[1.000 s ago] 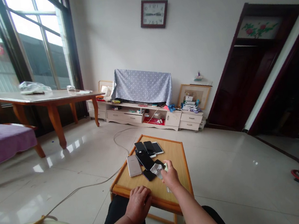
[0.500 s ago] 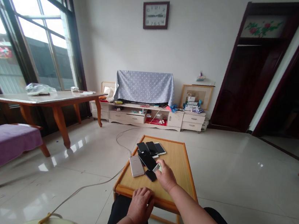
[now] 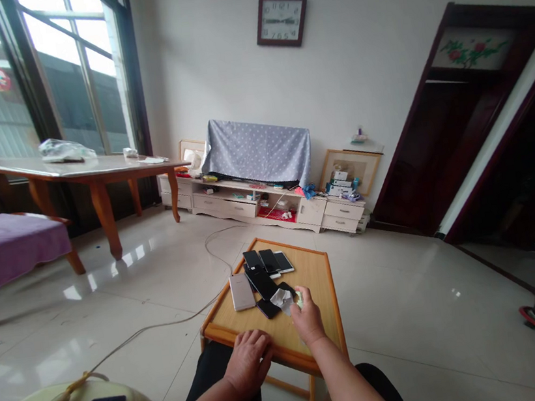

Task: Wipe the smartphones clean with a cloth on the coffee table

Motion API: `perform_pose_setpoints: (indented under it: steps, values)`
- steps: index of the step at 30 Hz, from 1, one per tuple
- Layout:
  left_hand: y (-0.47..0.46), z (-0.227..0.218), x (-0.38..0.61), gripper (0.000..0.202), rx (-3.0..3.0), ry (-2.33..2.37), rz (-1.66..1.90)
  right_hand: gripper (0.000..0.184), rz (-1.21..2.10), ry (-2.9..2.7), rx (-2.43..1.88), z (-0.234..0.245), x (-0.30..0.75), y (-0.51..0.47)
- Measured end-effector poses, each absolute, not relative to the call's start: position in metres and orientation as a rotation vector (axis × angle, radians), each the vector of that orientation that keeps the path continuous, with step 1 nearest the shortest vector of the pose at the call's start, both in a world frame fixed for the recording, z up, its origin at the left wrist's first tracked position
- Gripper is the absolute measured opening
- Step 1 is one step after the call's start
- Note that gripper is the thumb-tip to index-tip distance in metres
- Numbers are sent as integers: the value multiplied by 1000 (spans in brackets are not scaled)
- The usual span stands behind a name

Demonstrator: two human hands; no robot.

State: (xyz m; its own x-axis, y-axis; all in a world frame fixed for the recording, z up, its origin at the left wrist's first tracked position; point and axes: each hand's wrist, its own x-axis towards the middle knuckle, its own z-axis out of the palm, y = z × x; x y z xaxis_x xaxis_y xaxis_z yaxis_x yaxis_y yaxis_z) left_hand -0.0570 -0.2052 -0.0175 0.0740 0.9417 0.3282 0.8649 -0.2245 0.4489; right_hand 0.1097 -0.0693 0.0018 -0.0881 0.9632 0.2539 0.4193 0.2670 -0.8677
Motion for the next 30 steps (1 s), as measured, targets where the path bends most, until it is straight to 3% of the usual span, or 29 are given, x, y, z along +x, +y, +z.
perform_pose_setpoints:
  steps: [30]
  values:
    - [-210,-10,-58,16,2215,1872,769,32,737,-1757,-1312,-9,102,-59]
